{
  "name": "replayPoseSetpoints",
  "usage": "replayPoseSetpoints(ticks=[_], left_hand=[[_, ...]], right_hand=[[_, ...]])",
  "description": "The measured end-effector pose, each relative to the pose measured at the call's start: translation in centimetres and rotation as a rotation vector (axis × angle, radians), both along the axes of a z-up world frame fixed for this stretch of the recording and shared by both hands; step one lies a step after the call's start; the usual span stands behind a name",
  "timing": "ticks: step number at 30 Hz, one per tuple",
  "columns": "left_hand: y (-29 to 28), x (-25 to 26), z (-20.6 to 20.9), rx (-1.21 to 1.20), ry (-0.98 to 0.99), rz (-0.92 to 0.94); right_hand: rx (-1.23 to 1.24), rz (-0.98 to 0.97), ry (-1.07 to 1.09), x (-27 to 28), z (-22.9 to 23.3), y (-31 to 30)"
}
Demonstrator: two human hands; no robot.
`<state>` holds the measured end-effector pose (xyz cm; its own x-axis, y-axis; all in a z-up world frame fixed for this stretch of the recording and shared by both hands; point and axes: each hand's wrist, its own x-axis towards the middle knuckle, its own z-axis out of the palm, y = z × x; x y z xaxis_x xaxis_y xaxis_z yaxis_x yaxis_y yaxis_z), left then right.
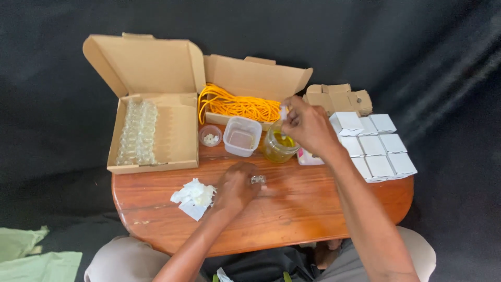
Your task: Assembling small cardboard boxes, filling glass vials with liquid using a syringe, and attaching decorative cords to the vials for packaging.
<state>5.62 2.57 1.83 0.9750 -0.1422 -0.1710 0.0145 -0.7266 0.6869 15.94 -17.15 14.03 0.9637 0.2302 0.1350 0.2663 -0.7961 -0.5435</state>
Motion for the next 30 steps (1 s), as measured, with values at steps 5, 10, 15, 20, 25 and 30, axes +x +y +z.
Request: replayPoseSetpoints(ticks=[5, 10, 15, 20, 25, 30], left_hand=[[0.4, 0.8, 5.2, -0.058, -0.192, 0.116], [-2.7, 4.5, 6.6, -0.049, -0.625, 0.043], [-5.7, 7.6, 7.3, 0.054, -0.392, 0.022], [-7.2, 9.8, 4.7, 0.038, -0.329, 0.037], [-8.0, 10.8, 3.9, 0.120, -0.334, 0.035], [-8.0, 10.3, 7.4, 0.263, -0.160, 0.011]], right_hand=[[-0.090, -0.017, -0.030, -0.9, -1.3, -1.7], [-0.196, -0.030, -0.031, -1.6, -1.1, -2.2], [-0.131, -0.030, -0.046, -1.5, -1.3, -2.9], [-0.178, 0.044, -0.055, -0.8, -2.0, -3.8], [-0.175, 0.115, -0.055, -1.8, -0.4, -3.6], [-0.298, 0.107, -0.063, -0.2, -2.5, -3.9]])
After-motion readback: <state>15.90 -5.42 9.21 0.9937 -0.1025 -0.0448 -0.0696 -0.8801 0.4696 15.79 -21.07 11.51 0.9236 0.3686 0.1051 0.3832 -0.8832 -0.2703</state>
